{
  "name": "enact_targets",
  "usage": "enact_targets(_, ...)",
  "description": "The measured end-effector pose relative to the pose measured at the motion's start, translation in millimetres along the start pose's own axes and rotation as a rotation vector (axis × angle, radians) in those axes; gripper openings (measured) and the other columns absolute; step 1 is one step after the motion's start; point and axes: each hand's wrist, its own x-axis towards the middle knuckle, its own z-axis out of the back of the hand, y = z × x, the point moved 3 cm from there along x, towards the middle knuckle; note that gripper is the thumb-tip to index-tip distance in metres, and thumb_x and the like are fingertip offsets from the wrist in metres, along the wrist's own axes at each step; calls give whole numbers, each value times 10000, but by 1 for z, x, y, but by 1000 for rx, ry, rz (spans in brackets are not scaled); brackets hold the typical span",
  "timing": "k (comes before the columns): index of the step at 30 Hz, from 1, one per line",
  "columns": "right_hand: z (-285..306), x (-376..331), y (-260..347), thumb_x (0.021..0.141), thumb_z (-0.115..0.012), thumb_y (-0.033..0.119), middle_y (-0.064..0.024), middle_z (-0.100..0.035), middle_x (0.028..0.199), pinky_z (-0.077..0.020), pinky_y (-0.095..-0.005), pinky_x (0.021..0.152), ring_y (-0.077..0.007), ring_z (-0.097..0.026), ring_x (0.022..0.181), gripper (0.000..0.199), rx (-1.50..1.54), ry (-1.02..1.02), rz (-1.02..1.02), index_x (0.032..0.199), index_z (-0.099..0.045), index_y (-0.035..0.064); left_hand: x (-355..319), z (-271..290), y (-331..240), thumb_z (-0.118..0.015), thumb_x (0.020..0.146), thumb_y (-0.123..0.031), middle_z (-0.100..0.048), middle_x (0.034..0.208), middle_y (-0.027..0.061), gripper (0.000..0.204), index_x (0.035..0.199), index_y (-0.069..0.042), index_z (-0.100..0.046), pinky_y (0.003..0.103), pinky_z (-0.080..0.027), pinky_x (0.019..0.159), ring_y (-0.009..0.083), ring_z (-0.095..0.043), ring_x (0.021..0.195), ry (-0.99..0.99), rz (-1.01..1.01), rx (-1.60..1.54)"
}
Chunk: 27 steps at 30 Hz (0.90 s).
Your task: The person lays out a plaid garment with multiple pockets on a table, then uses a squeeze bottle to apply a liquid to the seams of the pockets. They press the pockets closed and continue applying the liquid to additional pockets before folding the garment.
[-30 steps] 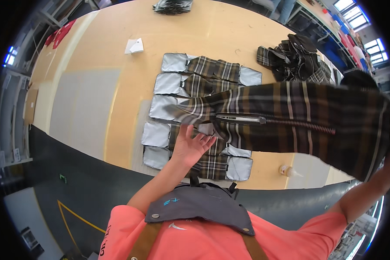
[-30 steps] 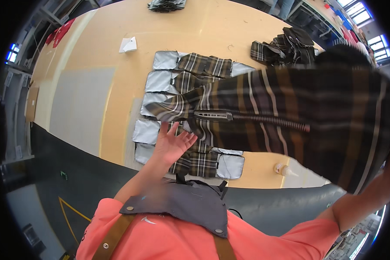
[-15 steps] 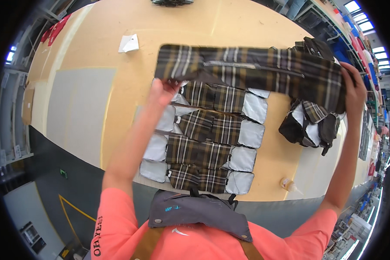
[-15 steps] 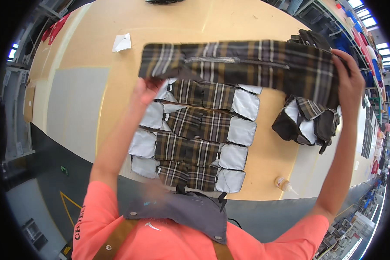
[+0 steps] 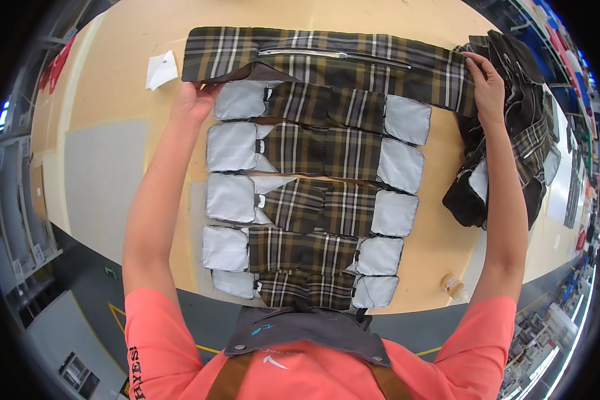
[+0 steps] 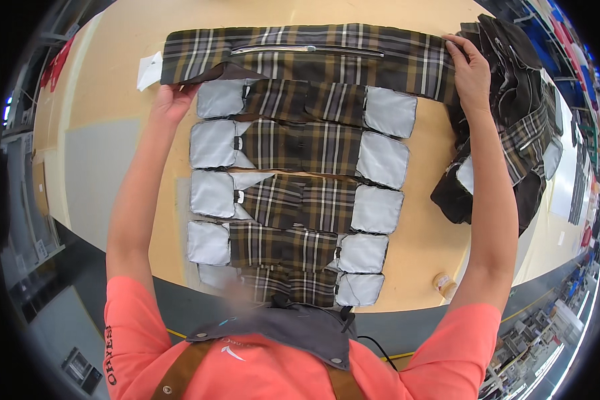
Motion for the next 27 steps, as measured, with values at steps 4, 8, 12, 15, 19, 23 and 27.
enact_targets(4,-3,2,-9,919,-596,162,2,-668,895,-420,-215,798,-69,-550,847,186,-4,-14,6,1055,-688,75,4,-10,0,-497,975,-171,-495,1241,148,325,1238,18,-465,498,-491,990,323,-507,1160,28,-20,47)
enact_targets(8,-3,12,-17,918,-587,195,-16,-673,879,-427,-235,787,-88,-564,830,198,-72,-60,5,1057,-692,100,16,-32,-1,-484,979,-167,-490,1243,147,322,1234,27,-465,476,-487,1003,320,-516,1133,43,-40,53)
enact_targets(12,-3,36,-29,890,-615,245,-75,-683,894,-445,-270,788,-157,-612,813,231,-124,-120,41,1075,-686,126,34,-54,-4,-510,956,-116,-474,1268,145,324,1243,26,-458,477,-455,1024,320,-495,1155,78,-36,-28)
enact_targets(15,-6,54,-52,856,-653,293,-134,-669,953,-457,-319,835,-253,-618,903,330,-334,-111,13,1131,-654,111,62,-35,1,-529,929,-61,-440,1304,159,385,1290,17,-422,479,-414,1044,330,-450,1208,-27,-43,67)
enact_targets(19,-6,0,-10,845,-675,262,-190,-546,1247,-389,-395,995,-333,-498,1167,430,-446,-150,295,1216,-578,69,24,-18,15,-577,899,-71,-431,1305,154,633,1438,-49,-245,428,-381,1057,265,-440,1211,-41,-133,361)
enact_targets(23,36,-107,59,872,-639,145,-102,-554,1264,-380,-347,1003,-269,-498,1195,331,-365,-123,144,1189,-600,58,-59,14,29,-602,892,-70,-410,1322,177,558,1388,-26,-349,386,-416,1042,245,-422,1258,67,-187,525)
enact_targets(27,127,-215,69,920,-592,120,-59,-569,1246,-423,-289,928,-175,-528,1128,255,-487,-293,-85,1171,-622,81,-120,72,48,-586,905,-50,-456,1289,168,439,1314,10,-436,369,-456,1006,231,-493,1195,45,-198,560)
